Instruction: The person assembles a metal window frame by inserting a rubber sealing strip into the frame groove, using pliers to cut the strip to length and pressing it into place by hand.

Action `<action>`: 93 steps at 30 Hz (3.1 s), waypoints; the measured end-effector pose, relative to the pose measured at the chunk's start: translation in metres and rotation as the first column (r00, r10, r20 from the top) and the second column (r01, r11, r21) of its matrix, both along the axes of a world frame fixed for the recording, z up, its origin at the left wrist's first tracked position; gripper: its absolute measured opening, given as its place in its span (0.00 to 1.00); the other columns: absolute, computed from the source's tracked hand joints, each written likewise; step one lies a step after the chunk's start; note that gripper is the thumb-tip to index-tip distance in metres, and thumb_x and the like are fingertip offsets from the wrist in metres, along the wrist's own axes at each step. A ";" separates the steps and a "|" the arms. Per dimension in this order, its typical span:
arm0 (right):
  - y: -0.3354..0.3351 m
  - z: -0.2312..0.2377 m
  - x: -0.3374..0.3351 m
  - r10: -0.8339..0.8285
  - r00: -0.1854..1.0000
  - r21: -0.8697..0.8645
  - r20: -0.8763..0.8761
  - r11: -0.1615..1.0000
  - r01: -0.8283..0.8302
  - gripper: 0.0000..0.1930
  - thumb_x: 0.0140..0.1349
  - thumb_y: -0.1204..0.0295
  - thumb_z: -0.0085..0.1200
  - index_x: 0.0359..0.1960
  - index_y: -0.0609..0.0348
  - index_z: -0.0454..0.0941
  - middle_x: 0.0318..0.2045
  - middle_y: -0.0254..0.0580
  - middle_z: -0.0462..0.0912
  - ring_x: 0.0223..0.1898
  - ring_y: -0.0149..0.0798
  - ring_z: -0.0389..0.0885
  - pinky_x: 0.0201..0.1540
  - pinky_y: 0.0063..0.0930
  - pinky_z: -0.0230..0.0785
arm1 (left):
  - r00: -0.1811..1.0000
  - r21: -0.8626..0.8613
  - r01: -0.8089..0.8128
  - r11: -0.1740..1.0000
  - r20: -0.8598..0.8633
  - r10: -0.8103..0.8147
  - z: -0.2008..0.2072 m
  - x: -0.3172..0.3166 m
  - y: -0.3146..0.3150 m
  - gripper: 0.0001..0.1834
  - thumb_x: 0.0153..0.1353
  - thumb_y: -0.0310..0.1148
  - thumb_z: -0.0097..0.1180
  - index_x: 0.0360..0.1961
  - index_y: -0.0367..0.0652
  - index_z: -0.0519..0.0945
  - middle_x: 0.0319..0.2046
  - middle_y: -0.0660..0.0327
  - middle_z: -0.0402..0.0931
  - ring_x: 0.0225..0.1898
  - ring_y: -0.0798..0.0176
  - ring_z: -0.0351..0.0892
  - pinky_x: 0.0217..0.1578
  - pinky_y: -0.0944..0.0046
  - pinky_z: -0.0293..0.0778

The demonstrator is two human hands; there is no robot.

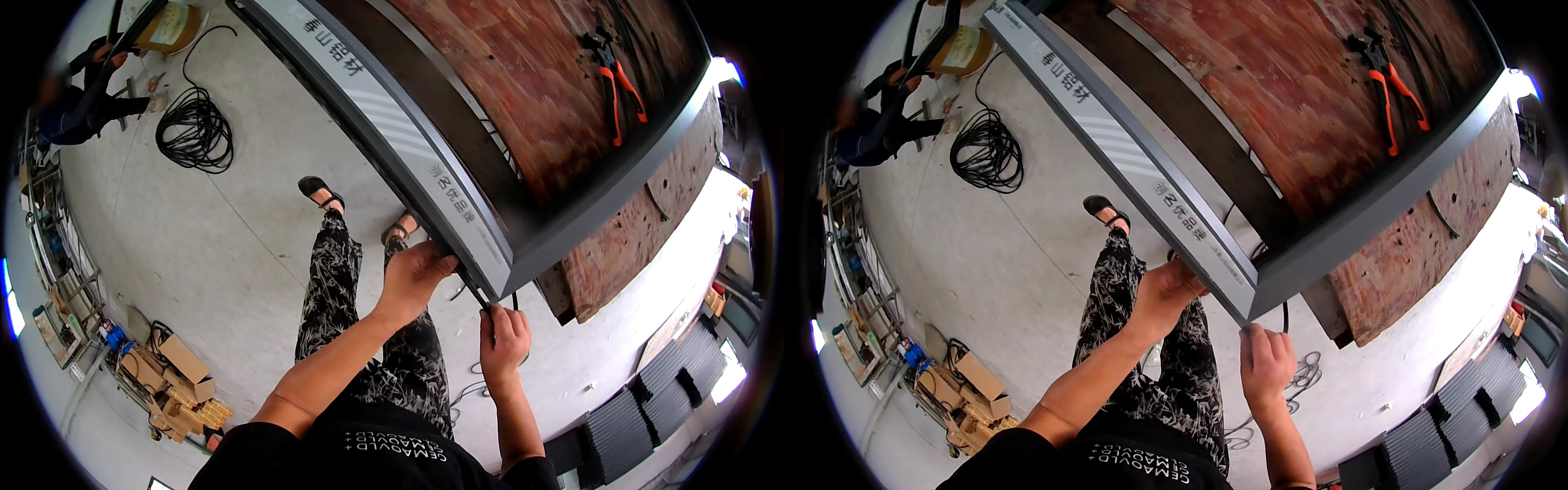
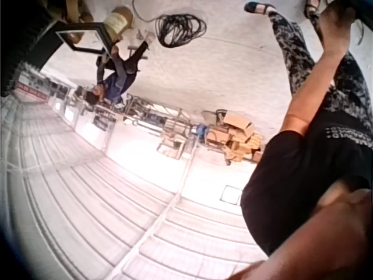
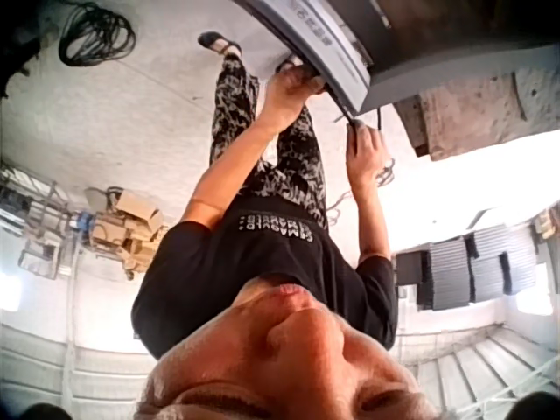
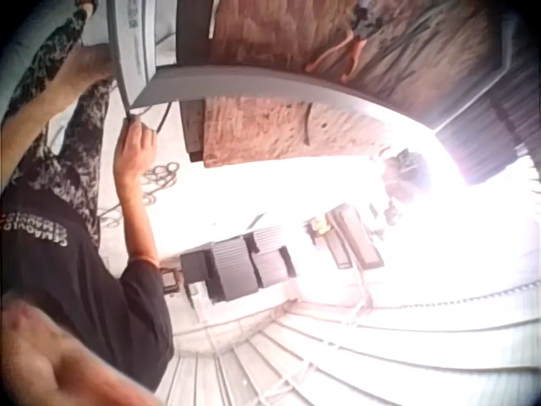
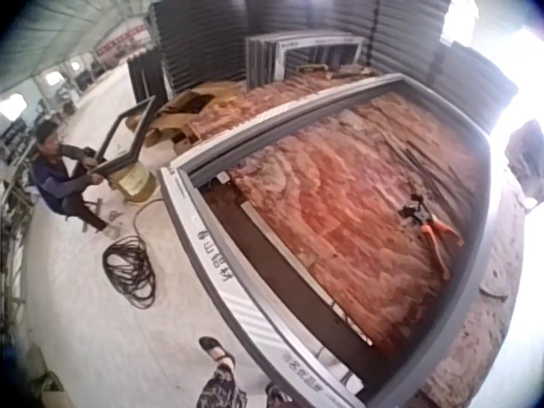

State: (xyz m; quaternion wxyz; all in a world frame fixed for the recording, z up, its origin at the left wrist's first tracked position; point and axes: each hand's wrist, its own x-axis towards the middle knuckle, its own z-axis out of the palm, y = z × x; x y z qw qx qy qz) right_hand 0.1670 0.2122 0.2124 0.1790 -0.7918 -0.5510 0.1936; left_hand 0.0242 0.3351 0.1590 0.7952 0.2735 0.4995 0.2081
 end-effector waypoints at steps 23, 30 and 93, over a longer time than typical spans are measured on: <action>-0.011 -0.011 -0.002 -0.045 0.999 -0.048 -0.024 0.998 0.044 0.08 0.57 0.78 0.60 0.39 0.63 0.80 0.29 0.44 0.78 0.30 0.48 0.74 0.33 0.40 0.67 | 0.898 0.320 -0.336 0.886 -0.176 0.404 -0.003 -0.097 0.265 0.13 0.68 0.39 0.56 0.44 0.41 0.78 0.38 0.64 0.81 0.40 0.68 0.79 0.48 0.63 0.75; -0.009 -0.010 -0.004 -0.076 0.996 -0.065 -0.052 0.995 0.073 0.07 0.57 0.79 0.59 0.38 0.64 0.79 0.29 0.45 0.78 0.30 0.48 0.74 0.33 0.40 0.67 | 0.891 0.338 -0.344 0.876 -0.176 0.418 0.000 -0.100 0.276 0.15 0.69 0.40 0.54 0.45 0.38 0.78 0.36 0.62 0.81 0.38 0.67 0.79 0.45 0.64 0.76; 0.171 0.082 0.142 0.126 0.880 0.327 0.458 0.896 -0.299 0.08 0.54 0.75 0.62 0.36 0.57 0.82 0.31 0.40 0.82 0.33 0.48 0.79 0.40 0.39 0.71 | 0.930 -0.040 -0.368 0.929 -0.023 0.367 0.013 0.033 -0.050 0.21 0.75 0.46 0.43 0.48 0.34 0.73 0.37 0.64 0.76 0.38 0.73 0.75 0.44 0.69 0.74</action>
